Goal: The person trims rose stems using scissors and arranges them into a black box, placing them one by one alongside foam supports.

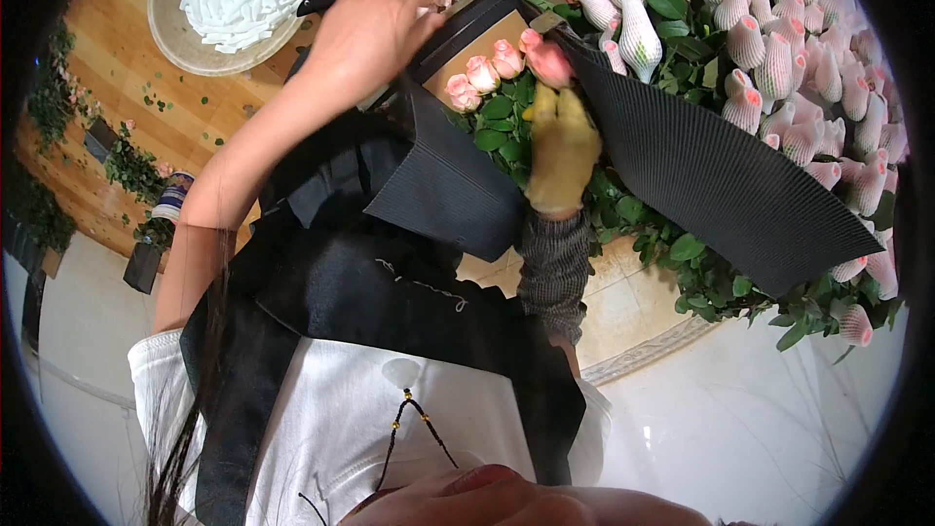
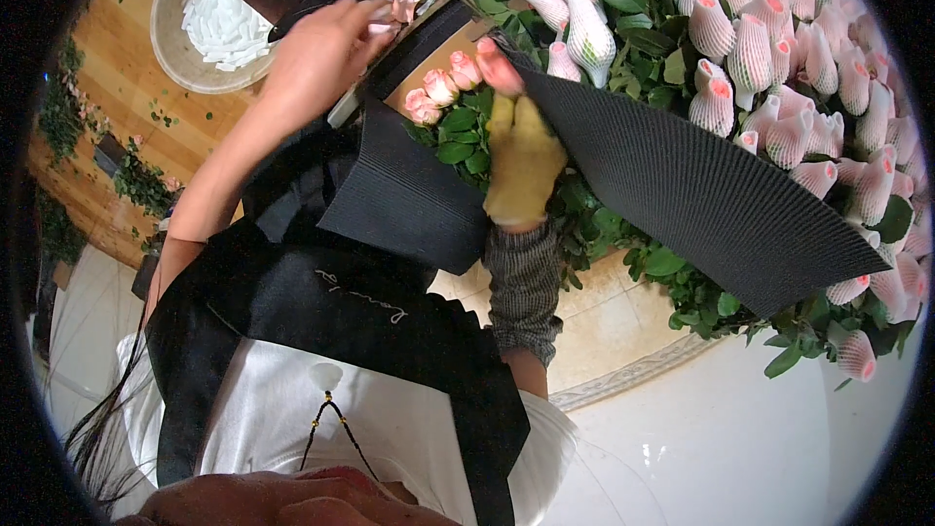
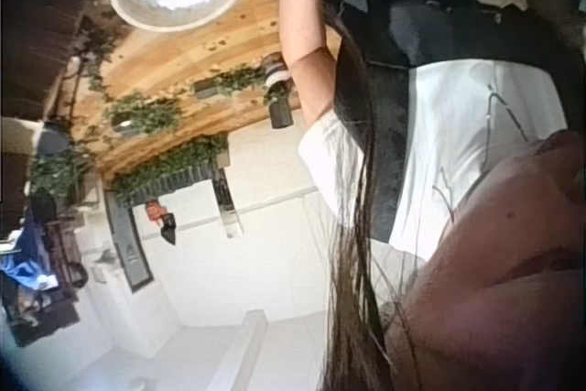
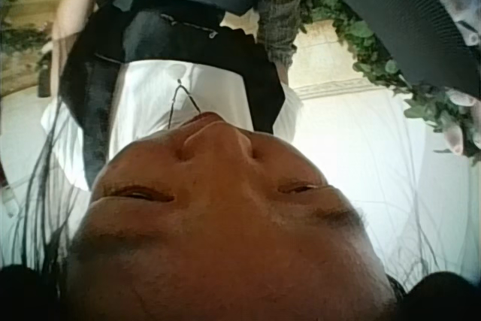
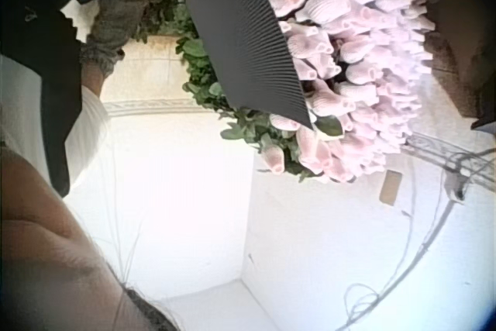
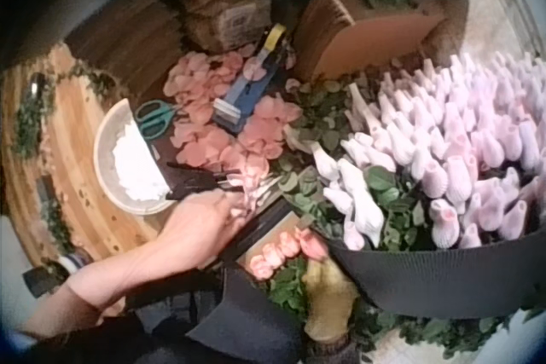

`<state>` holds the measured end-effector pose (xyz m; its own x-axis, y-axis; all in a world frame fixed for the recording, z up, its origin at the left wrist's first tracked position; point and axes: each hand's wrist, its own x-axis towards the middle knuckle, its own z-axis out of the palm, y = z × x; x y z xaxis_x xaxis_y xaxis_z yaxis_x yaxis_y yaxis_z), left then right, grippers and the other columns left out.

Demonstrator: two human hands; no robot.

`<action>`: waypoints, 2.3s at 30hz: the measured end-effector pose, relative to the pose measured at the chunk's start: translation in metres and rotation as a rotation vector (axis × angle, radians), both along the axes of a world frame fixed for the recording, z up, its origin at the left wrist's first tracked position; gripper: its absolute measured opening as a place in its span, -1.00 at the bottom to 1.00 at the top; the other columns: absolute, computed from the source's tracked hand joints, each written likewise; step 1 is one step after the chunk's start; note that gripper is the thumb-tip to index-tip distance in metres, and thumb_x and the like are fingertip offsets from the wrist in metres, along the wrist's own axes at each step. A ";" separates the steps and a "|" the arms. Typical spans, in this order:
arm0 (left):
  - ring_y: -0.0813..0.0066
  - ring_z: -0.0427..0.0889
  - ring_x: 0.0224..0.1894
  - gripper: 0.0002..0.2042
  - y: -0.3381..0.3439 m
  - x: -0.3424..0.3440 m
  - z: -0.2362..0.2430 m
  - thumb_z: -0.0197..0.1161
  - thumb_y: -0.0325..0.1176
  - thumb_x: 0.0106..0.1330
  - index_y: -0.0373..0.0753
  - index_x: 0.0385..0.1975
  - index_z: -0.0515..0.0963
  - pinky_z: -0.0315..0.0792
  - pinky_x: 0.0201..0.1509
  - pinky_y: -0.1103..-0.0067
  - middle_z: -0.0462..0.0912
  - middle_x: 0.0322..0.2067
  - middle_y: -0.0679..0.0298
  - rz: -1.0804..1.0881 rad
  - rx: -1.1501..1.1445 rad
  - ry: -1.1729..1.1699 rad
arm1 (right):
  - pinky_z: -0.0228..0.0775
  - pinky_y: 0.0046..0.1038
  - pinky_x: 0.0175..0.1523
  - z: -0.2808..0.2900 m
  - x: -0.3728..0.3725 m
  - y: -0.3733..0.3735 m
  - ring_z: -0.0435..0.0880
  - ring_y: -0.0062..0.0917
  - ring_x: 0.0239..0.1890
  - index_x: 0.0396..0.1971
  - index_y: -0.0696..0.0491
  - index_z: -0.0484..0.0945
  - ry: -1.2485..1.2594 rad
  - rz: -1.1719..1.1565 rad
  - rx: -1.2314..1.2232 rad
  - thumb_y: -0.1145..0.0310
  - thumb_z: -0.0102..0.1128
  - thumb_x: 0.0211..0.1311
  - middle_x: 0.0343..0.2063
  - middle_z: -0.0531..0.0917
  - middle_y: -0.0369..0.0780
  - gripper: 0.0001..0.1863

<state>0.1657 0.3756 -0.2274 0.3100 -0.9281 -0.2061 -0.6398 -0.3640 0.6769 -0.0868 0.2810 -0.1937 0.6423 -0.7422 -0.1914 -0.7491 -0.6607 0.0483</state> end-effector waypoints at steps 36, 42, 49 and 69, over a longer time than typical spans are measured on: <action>0.21 0.65 -0.20 -0.72 -0.054 -0.024 -0.031 0.15 -0.26 0.45 -0.29 -0.02 0.63 0.51 -0.06 0.40 0.68 -0.25 0.11 -0.377 -0.147 0.936 | 0.51 -0.52 -0.27 -0.012 -0.049 -0.022 0.65 -0.64 -0.44 0.08 0.05 0.58 -0.265 -0.046 0.415 0.25 0.31 0.26 -0.28 0.72 -0.22 -0.59; 0.14 0.63 -0.23 -0.74 -0.064 -0.042 -0.035 0.25 -0.21 0.36 -0.13 -0.05 0.70 0.51 -0.14 0.35 0.66 -0.37 0.12 -0.417 -0.337 0.547 | 0.37 -0.58 -0.48 0.007 -0.037 -0.021 0.52 -0.75 -0.64 -0.31 0.07 0.71 -0.260 -0.472 0.641 0.26 0.35 0.25 -0.67 0.65 -0.36 -0.82; 0.19 0.64 -0.25 -0.78 -0.074 -0.040 -0.016 0.24 -0.15 0.32 0.06 -0.13 0.74 0.50 -0.15 0.36 0.72 -0.41 0.27 -0.499 -0.144 0.496 | 0.38 -0.57 -0.46 0.021 -0.020 -0.028 0.57 -0.69 -0.64 -0.49 0.04 0.71 -0.032 -0.355 0.661 0.09 0.36 0.22 -0.71 0.65 -0.37 -0.69; 0.14 0.61 -0.18 -0.69 -0.037 -0.054 -0.021 0.37 -0.13 0.22 -0.25 -0.22 0.65 0.50 -0.08 0.35 0.58 -0.32 0.18 -0.261 -0.309 0.563 | 0.34 -0.65 -0.45 -0.015 -0.057 -0.019 0.50 -0.77 -0.61 -0.18 0.04 0.67 -0.209 -0.451 0.570 0.26 0.30 0.28 -0.62 0.62 -0.38 -0.79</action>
